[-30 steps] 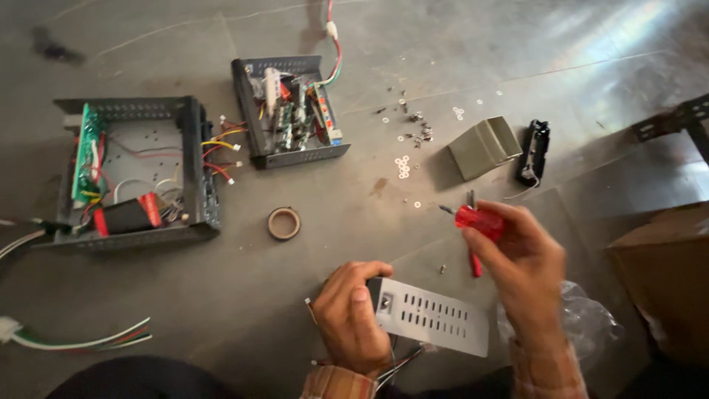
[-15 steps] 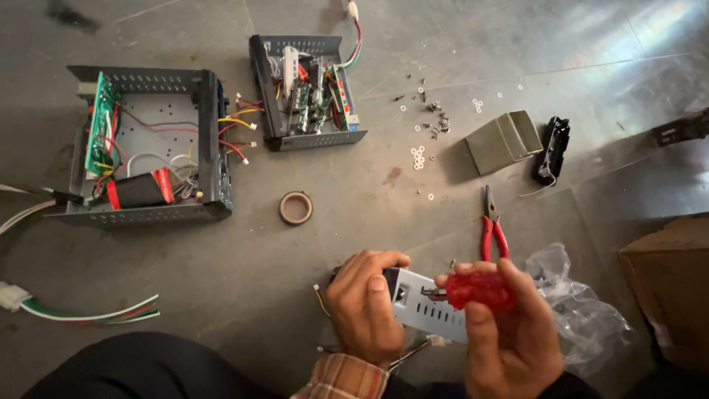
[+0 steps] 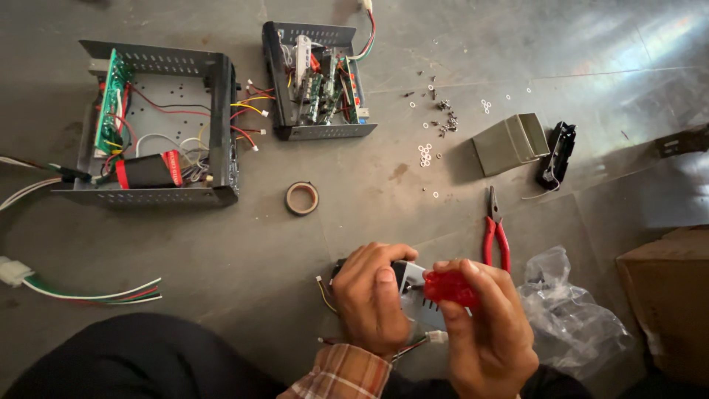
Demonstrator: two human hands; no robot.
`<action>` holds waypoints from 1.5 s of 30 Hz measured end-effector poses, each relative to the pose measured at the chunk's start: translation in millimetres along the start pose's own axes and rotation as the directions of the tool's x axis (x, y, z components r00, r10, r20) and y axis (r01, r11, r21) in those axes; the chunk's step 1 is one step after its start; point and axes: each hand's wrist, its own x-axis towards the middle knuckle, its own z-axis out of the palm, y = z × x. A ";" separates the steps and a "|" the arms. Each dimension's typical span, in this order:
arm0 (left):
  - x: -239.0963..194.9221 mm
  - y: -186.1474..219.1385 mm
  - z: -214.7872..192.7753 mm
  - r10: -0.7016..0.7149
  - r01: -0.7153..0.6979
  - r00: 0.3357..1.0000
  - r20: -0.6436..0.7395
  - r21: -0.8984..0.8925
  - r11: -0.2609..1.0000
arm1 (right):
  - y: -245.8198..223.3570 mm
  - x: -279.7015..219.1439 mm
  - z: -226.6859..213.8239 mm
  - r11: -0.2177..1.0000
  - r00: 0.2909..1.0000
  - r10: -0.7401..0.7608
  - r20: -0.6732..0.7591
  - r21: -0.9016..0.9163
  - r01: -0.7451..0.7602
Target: The person assembles an electronic device by securing a metal casing with screws using a screwdriver. They handle wires, washers, and screws while working on the floor.
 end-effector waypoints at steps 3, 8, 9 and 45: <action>0.1 0.0 -0.7 0.015 -0.015 1.000 0.009 0.015 1.000 | 0.3 -0.7 0.8 1.000 1.000 0.006 -0.003 0.005 -0.006; 0.3 0.4 0.2 0.000 0.000 1.000 0.010 0.018 1.000 | 0.7 -0.3 0.6 0.999 1.000 -0.010 0.003 0.031 0.010; 0.4 0.5 0.0 -0.006 0.005 1.000 0.011 0.019 1.000 | 0.2 0.1 0.5 1.000 1.000 -0.005 0.007 0.029 0.005; -1.1 -2.5 0.8 0.024 -0.024 1.000 -0.002 0.023 0.999 | -6.9 5.5 2.4 0.997 0.997 -0.068 -0.023 -0.035 0.067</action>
